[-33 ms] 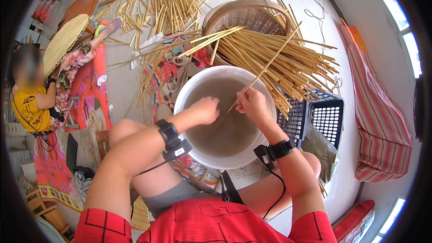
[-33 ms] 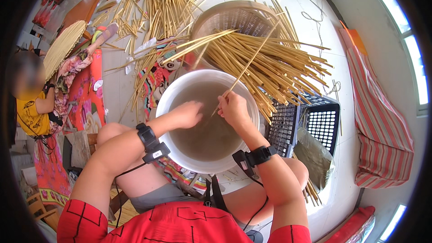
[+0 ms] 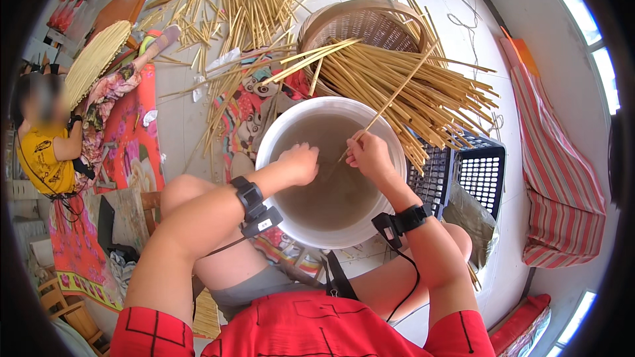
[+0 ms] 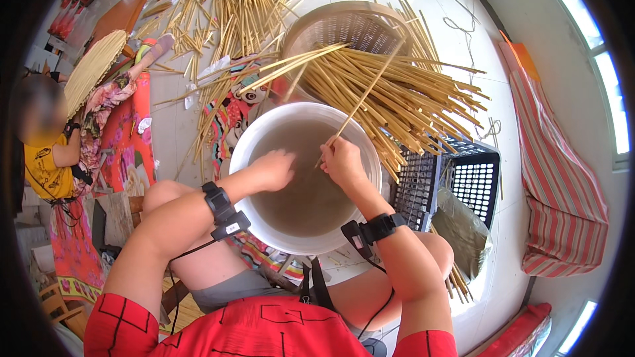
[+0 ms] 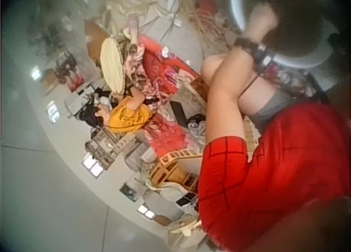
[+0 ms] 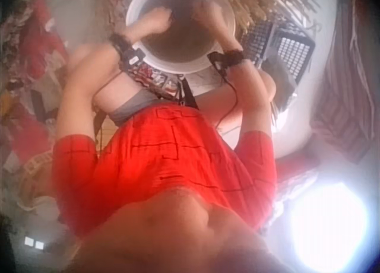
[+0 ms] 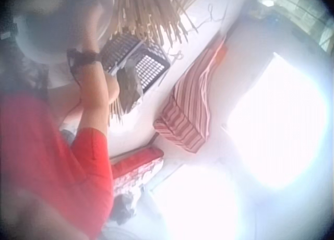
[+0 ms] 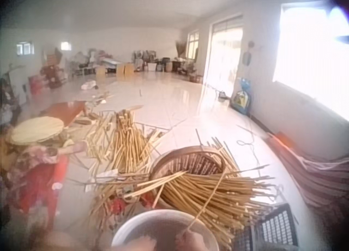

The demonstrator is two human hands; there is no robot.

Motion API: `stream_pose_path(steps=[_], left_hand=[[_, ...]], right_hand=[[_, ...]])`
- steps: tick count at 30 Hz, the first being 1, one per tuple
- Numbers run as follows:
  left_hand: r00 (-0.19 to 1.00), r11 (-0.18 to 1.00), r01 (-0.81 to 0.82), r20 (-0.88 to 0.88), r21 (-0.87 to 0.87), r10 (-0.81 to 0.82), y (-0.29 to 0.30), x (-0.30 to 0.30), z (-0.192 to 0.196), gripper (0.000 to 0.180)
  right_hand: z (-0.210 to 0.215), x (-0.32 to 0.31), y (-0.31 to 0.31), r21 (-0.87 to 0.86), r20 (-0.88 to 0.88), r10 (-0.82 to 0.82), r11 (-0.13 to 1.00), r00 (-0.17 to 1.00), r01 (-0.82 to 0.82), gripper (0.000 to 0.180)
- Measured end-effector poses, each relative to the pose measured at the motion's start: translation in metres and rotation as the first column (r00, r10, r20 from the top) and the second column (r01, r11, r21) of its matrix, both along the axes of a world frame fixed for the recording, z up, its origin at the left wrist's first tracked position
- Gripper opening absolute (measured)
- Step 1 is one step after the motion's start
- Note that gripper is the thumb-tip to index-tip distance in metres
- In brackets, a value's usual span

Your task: The person sits on the floor and repeatedly picks up thin bamboo sticks, dips them into a bucket of water, and peels or scrapes their surfaces with their fingers. They handle the sticks one at a time and place them into a nearby basket.

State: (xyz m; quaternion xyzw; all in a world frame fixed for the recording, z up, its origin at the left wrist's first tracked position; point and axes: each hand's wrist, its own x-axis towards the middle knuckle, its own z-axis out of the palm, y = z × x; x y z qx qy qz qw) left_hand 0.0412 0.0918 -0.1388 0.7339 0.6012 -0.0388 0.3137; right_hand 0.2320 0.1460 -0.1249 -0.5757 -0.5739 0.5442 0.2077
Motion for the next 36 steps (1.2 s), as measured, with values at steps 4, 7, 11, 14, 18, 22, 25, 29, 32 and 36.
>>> stream_pose_path(steps=[4,7,11,14,18,22,25,29,32,36], left_hand=[[0.887,0.944,0.262,-0.337,-0.198,-0.317,-0.004,0.002,-0.002,0.038],[0.881,0.892,0.280,-0.275,-0.355,-0.385,-0.011,-0.004,-0.012,0.030],[0.950,0.927,0.266,-0.090,-0.264,-0.298,-0.004,0.000,0.000,0.025],[0.961,0.957,0.241,-0.100,-0.164,-0.259,0.011,0.002,0.044,0.022],[0.952,0.998,0.033,0.303,0.053,-0.047,0.011,-0.006,0.022,0.025],[0.532,0.965,-0.118,0.805,-0.236,0.262,0.007,0.005,0.030,0.028],[0.278,0.899,-0.020,0.862,-0.437,0.424,0.006,0.009,0.060,0.028],[0.207,0.847,0.056,0.837,-0.528,0.508,0.006,0.007,0.077,0.026],[0.150,0.809,0.008,0.801,-0.587,0.580,0.007,0.008,0.079,0.021],[0.192,0.826,-0.072,0.805,-0.558,0.561,0.010,0.009,0.078,0.022]], right_hand=[[-0.048,0.021,-0.001,0.193,0.588,0.293,0.854,0.754,-0.483,0.009],[-0.031,0.005,-0.004,-0.096,0.315,0.594,0.796,0.740,-0.598,0.010],[-0.013,0.003,0.001,-0.158,0.007,0.465,0.874,0.885,-0.459,0.011],[0.003,0.013,0.015,0.149,0.379,0.282,0.921,0.881,-0.359,0.011],[0.036,0.012,0.023,0.022,-0.070,0.294,0.956,0.953,-0.293,0.014],[0.075,0.014,0.025,0.060,-0.247,0.200,0.980,0.948,-0.191,0.013],[0.092,0.017,0.025,0.086,-0.297,0.146,0.988,0.944,-0.125,0.014],[0.100,0.016,0.022,0.070,-0.386,0.120,0.992,0.915,-0.101,0.016],[0.107,0.017,0.017,0.067,-0.452,0.141,0.990,0.881,-0.124,0.020],[0.106,0.017,0.015,0.062,-0.499,0.168,0.985,0.850,-0.158,0.018]])
